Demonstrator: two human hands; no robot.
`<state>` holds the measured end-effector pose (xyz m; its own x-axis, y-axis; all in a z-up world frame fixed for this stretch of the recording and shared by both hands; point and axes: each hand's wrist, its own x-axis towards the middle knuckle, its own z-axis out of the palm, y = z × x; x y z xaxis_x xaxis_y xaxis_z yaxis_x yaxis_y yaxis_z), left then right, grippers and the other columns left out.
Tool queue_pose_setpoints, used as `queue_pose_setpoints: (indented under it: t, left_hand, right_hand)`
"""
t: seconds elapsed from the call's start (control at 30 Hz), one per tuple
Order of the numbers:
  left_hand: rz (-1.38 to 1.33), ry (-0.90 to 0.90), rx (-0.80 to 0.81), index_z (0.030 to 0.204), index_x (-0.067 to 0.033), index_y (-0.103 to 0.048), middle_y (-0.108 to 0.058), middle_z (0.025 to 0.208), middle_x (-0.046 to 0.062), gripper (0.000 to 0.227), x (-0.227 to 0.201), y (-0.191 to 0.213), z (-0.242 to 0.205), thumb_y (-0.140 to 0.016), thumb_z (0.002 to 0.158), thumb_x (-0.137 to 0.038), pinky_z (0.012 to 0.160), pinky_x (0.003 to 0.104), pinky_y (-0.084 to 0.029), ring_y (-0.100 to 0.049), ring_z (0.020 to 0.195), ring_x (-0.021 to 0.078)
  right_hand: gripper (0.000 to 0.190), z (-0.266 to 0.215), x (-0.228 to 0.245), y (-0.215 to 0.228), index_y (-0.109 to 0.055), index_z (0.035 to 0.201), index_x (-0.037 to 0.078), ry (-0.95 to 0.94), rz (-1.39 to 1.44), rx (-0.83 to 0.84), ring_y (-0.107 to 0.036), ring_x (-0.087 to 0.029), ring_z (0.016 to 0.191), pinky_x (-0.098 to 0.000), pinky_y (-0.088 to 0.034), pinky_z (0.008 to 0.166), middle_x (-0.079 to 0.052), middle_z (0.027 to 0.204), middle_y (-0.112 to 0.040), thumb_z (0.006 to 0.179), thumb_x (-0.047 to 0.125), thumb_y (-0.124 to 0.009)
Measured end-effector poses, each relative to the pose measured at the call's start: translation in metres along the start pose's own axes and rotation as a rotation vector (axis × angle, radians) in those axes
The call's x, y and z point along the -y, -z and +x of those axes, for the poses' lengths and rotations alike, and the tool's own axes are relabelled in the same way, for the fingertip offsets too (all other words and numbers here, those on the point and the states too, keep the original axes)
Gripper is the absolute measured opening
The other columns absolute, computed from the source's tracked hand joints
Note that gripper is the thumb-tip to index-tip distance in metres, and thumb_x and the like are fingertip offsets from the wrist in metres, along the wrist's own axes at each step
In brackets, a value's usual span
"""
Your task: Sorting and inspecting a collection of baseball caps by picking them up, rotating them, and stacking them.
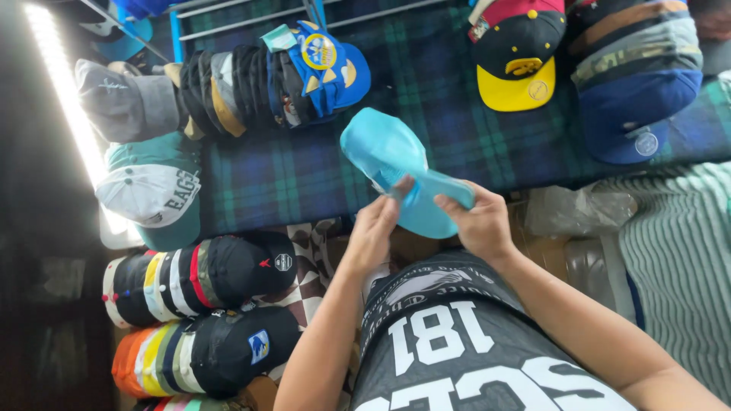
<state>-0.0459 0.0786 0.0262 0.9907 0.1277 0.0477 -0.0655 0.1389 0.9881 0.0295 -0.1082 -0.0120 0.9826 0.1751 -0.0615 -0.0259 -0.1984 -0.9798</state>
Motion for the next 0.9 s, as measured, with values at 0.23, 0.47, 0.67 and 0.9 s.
queue_pose_setpoints:
  t: [0.23,0.47,0.67,0.9]
  left_hand:
    - [-1.122,0.157,-0.170,0.144,-0.0106,-0.059,-0.064,0.139,0.016,0.082,0.025,-0.050,0.028,-0.037,0.097,-0.074,0.118,0.050,-0.034,-0.062,0.126,0.0315]
    - [-1.245,0.561,-0.364,0.147,-0.0147,-0.054,-0.058,0.147,0.013,0.086,0.011,-0.077,0.065,-0.061,0.072,-0.056,0.115,0.057,-0.035,-0.056,0.125,0.0394]
    - [-1.158,0.502,0.096,0.150,-0.0131,-0.050,-0.061,0.142,0.013,0.086,0.099,-0.109,0.113,-0.049,0.065,-0.016,0.118,0.054,-0.032,-0.061,0.119,0.0363]
    - [-0.591,0.363,0.318,0.156,-0.0054,-0.040,-0.063,0.141,0.017,0.080,0.128,-0.211,0.180,-0.056,0.080,0.013,0.122,0.051,-0.030,-0.054,0.135,0.0280]
  right_hand:
    - [0.035,-0.007,0.060,0.004,-0.078,0.111,0.004,0.848,-0.340,0.023,-0.074,-0.035,0.095,-0.0420,-0.060,0.080,-0.014,0.106,-0.074,0.082,0.022,-0.087]
    - [0.050,0.015,-0.003,0.053,-0.063,0.131,0.004,0.100,0.115,-0.191,-0.063,-0.029,0.113,-0.0439,-0.057,0.091,-0.017,0.127,-0.063,0.098,0.041,-0.066]
    - [0.065,0.023,-0.010,0.107,-0.047,0.146,0.003,-0.660,0.812,-0.149,-0.072,-0.028,0.086,-0.0525,-0.064,0.071,-0.015,0.113,-0.065,0.091,0.026,-0.072]
    - [0.064,0.086,-0.025,0.207,-0.055,0.147,0.012,-0.358,1.123,-0.367,-0.078,-0.034,0.091,-0.0480,-0.066,0.067,-0.020,0.108,-0.076,0.086,0.004,-0.071]
